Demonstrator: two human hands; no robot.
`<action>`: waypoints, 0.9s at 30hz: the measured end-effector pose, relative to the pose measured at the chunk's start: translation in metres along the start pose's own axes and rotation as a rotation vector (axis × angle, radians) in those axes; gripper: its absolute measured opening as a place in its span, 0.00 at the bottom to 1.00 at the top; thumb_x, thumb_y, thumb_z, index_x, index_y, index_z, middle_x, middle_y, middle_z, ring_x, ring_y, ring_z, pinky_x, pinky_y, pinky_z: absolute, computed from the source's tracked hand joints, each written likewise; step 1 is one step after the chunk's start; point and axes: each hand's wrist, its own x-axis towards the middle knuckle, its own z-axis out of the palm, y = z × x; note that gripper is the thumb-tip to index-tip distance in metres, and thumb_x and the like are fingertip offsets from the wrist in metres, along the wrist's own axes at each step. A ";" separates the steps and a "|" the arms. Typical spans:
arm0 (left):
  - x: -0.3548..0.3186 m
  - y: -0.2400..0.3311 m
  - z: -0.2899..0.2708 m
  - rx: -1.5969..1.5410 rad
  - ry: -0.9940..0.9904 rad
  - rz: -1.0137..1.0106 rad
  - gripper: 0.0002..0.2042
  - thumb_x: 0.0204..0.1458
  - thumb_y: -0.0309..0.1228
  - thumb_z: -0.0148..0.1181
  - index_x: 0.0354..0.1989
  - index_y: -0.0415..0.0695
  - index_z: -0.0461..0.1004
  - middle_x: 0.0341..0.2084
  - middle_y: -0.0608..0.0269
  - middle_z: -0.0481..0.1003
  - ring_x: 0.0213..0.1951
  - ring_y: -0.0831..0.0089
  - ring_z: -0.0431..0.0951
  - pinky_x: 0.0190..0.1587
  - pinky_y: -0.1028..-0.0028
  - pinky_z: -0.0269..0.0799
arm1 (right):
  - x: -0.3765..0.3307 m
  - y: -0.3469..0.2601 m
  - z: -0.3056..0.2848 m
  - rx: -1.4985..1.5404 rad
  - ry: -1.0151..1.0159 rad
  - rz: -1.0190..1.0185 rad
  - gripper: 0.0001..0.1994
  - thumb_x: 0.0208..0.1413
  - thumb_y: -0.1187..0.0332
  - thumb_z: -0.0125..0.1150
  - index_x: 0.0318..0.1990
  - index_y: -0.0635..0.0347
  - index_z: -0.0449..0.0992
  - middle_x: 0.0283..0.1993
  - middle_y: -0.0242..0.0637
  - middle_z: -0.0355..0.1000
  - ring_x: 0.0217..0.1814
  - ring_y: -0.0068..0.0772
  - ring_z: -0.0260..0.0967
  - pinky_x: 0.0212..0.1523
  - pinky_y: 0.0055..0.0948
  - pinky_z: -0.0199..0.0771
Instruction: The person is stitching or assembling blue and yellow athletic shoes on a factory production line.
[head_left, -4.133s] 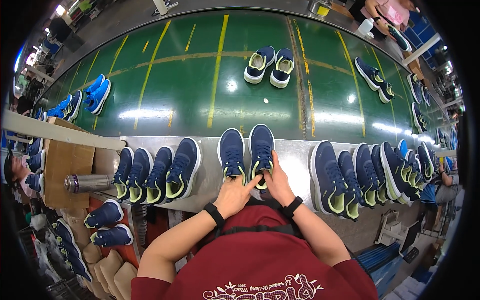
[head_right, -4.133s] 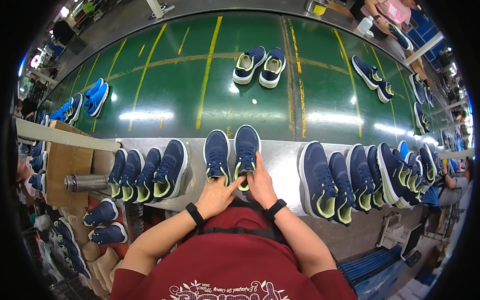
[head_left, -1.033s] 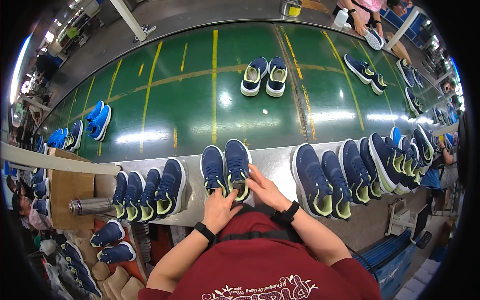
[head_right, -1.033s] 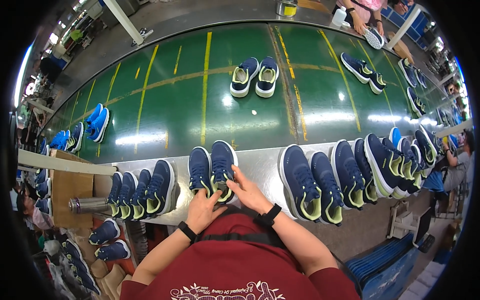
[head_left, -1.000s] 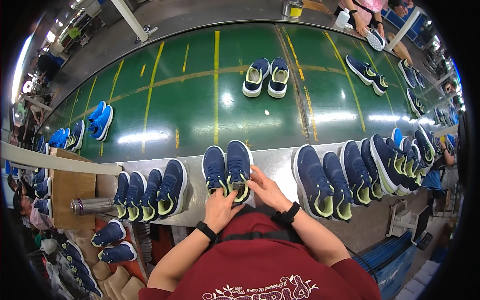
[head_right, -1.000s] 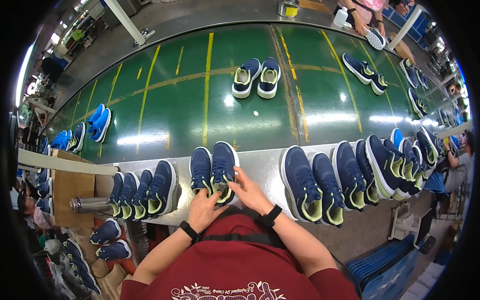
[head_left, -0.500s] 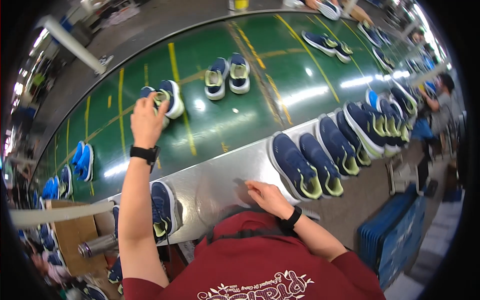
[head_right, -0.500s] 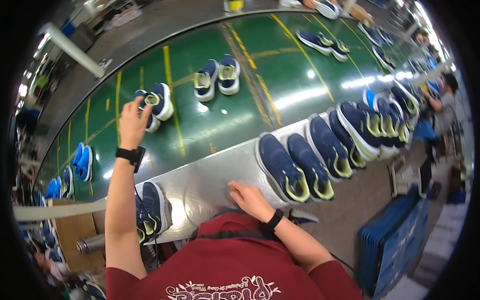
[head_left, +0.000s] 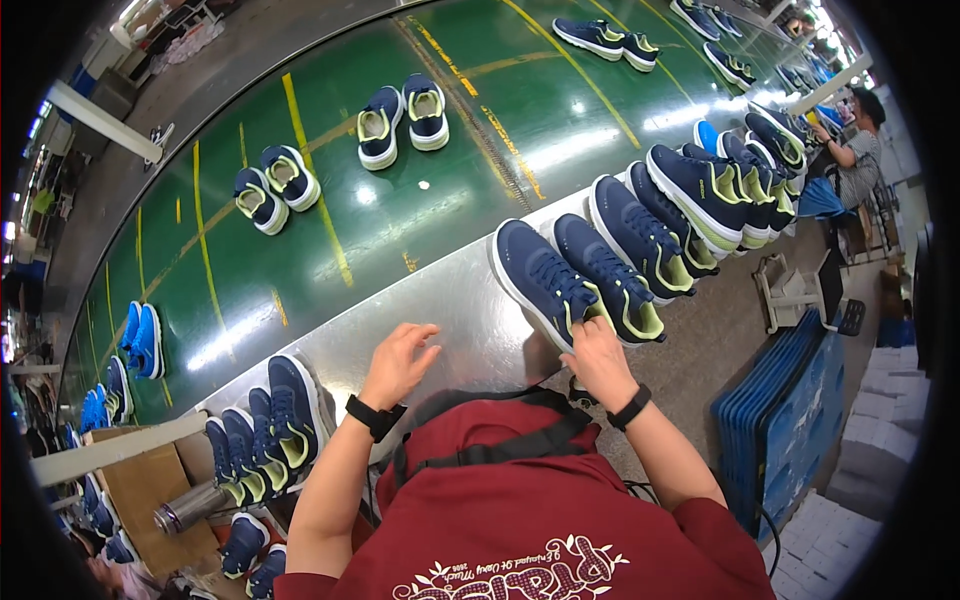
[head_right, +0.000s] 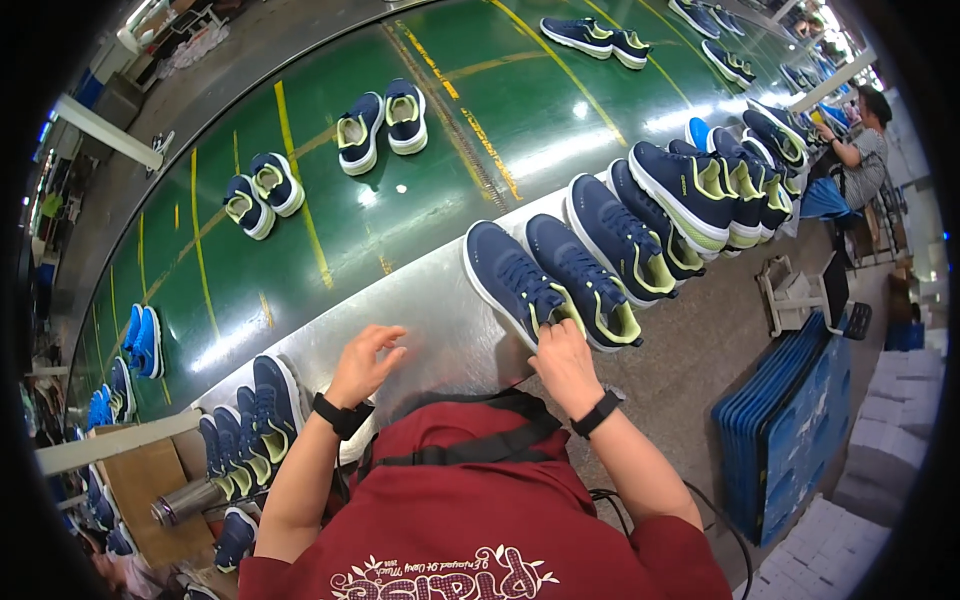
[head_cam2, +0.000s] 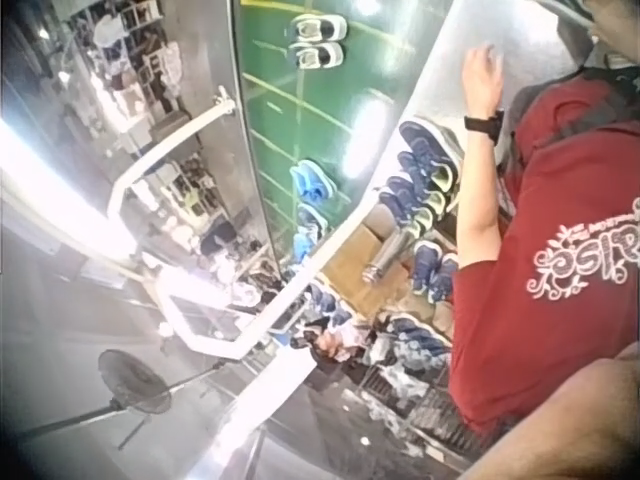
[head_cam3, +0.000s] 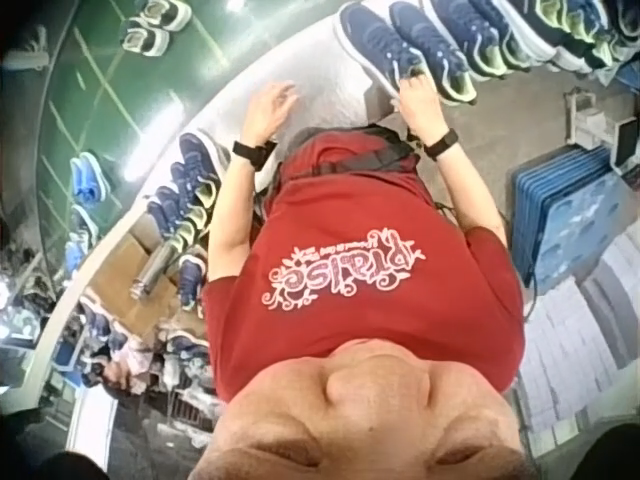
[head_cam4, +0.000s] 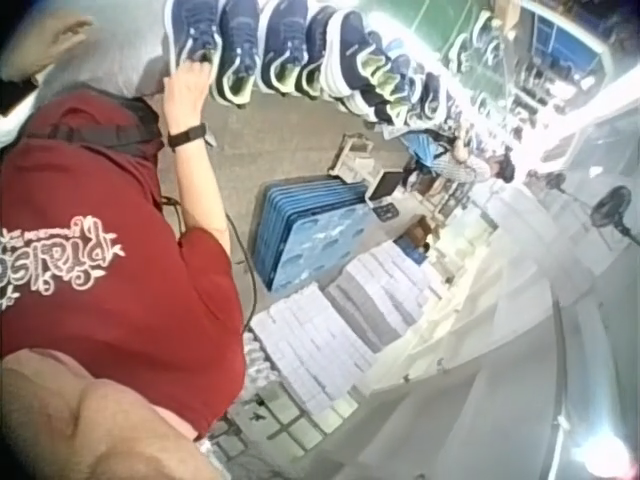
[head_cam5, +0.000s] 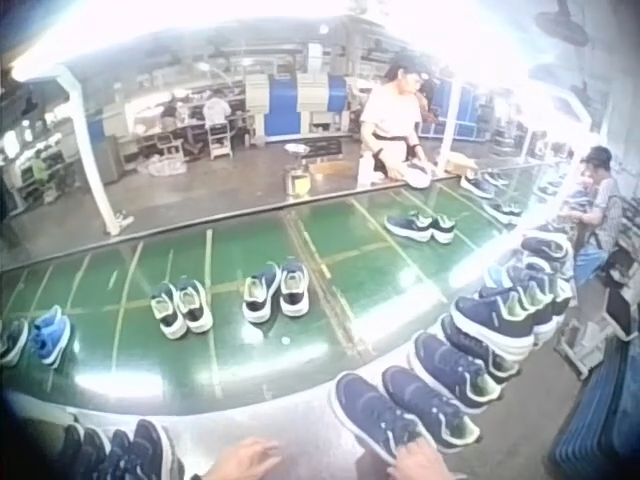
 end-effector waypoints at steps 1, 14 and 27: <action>-0.006 -0.002 0.000 -0.002 0.005 -0.010 0.12 0.51 0.31 0.59 0.44 0.43 0.74 0.38 0.53 0.74 0.37 0.60 0.77 0.42 0.67 0.72 | 0.004 0.001 0.005 0.002 -0.006 -0.009 0.15 0.38 0.69 0.69 0.34 0.64 0.73 0.34 0.44 0.71 0.43 0.46 0.66 0.46 0.36 0.68; -0.063 -0.033 0.012 0.027 0.487 -0.226 0.35 0.51 0.40 0.60 0.65 0.41 0.53 0.52 0.48 0.64 0.39 0.59 0.75 0.43 0.67 0.71 | 0.043 -0.176 0.029 0.710 -0.251 -0.565 0.10 0.49 0.69 0.57 0.34 0.68 0.73 0.31 0.51 0.72 0.34 0.55 0.70 0.38 0.46 0.70; -0.113 -0.014 -0.001 0.143 0.339 -0.333 0.36 0.46 0.31 0.56 0.65 0.36 0.49 0.38 0.41 0.69 0.39 0.42 0.72 0.42 0.56 0.70 | 0.058 -0.184 0.060 0.613 -0.358 -0.239 0.38 0.45 0.77 0.55 0.64 0.72 0.44 0.37 0.64 0.70 0.40 0.66 0.69 0.38 0.52 0.69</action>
